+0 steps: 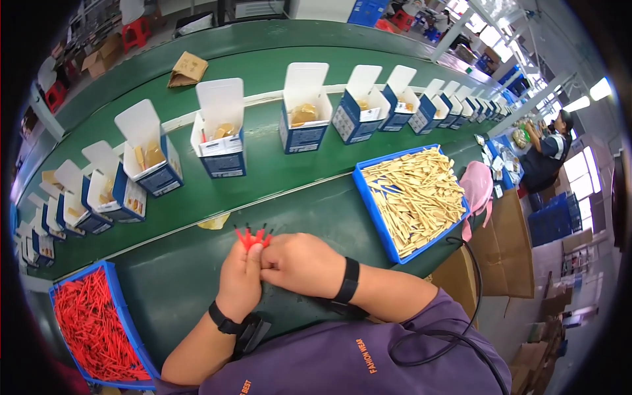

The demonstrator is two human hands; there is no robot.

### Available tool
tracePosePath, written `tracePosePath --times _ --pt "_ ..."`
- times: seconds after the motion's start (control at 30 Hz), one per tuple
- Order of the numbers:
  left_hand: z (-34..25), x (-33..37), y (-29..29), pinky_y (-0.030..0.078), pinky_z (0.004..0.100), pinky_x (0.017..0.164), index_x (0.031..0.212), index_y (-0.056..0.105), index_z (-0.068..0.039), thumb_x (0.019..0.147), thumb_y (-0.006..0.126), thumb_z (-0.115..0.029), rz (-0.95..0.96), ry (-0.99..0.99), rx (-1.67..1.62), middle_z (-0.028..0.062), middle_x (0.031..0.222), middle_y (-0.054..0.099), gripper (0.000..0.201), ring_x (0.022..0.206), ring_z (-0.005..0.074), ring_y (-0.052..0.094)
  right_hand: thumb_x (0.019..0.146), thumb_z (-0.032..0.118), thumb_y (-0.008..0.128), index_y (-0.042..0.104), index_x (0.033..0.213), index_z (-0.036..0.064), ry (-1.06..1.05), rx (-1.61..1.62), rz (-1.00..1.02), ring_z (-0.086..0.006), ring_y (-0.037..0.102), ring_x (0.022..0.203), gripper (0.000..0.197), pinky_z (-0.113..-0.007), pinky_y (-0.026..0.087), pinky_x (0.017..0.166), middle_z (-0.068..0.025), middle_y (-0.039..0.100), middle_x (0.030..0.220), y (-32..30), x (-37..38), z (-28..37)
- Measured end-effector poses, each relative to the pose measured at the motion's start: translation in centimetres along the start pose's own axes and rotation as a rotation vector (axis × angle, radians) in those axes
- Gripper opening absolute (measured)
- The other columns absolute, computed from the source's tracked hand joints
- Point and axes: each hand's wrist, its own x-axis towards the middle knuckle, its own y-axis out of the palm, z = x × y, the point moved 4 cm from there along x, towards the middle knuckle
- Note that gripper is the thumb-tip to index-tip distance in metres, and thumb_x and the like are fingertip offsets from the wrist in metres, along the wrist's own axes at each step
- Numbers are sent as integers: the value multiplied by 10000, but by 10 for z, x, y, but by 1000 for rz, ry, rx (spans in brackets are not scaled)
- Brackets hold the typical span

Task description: The person picks up a red stick and a wooden stick, joins them together, and places the assembly into a box on a conveyor belt, repeating the process multiple times.

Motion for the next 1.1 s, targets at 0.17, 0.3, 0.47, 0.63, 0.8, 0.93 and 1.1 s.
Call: tracePosePath --times 0.17,0.3,0.47,0.63,0.8,0.93,1.1 --pt "4 -4 -15 446 287 574 1070 584 -41 1058 486 -224 -24 -196 -139 -5 786 575 208 647 89 520 827 198 759 708 921 47 28 366 -255 -240 655 695 185 -358 532 654 -105 679 800 -3 -9 -3" --pt "11 -7 -1 350 223 490 1114 525 -66 1068 460 -240 -5 -363 -358 -44 722 474 191 560 41 412 912 126 711 700 1018 7 320 706 -200 -99 612 681 160 -260 505 617 -32 681 825 0 -38 -23" --pt "9 -9 2 382 244 512 1121 550 -53 1064 463 -245 124 -385 -374 -33 742 496 218 586 59 431 955 109 668 704 1064 -15 327 934 -319 -63 599 676 170 -205 490 608 -36 687 837 1 -31 -27" --pt "6 -15 13 401 253 529 1099 563 -49 1060 468 -237 252 -245 -113 -20 744 504 214 607 64 447 958 102 661 701 1080 -27 382 699 -245 -57 595 672 182 -208 493 612 -36 688 846 -27 -25 -27" --pt "12 -19 17 415 259 542 1069 565 -45 1058 471 -236 259 -392 -257 -11 750 514 213 620 68 462 921 110 706 702 1019 -8 290 556 -180 -71 605 705 152 -225 493 618 -41 674 868 -20 -24 -20" --pt "18 -10 16 411 253 537 1057 552 -48 1059 473 -246 212 -450 -285 -13 749 509 213 614 62 457 874 78 733 694 965 10 201 286 -213 -112 608 739 120 -258 496 646 -33 638 890 -24 -43 -31" --pt "15 -10 18 396 237 523 1043 533 -61 1064 472 -266 199 -489 -358 -22 746 496 215 603 50 444 775 59 758 687 961 46 -24 -169 -75 -239 621 783 200 -346 521 685 -76 599 905 -19 -73 -35"
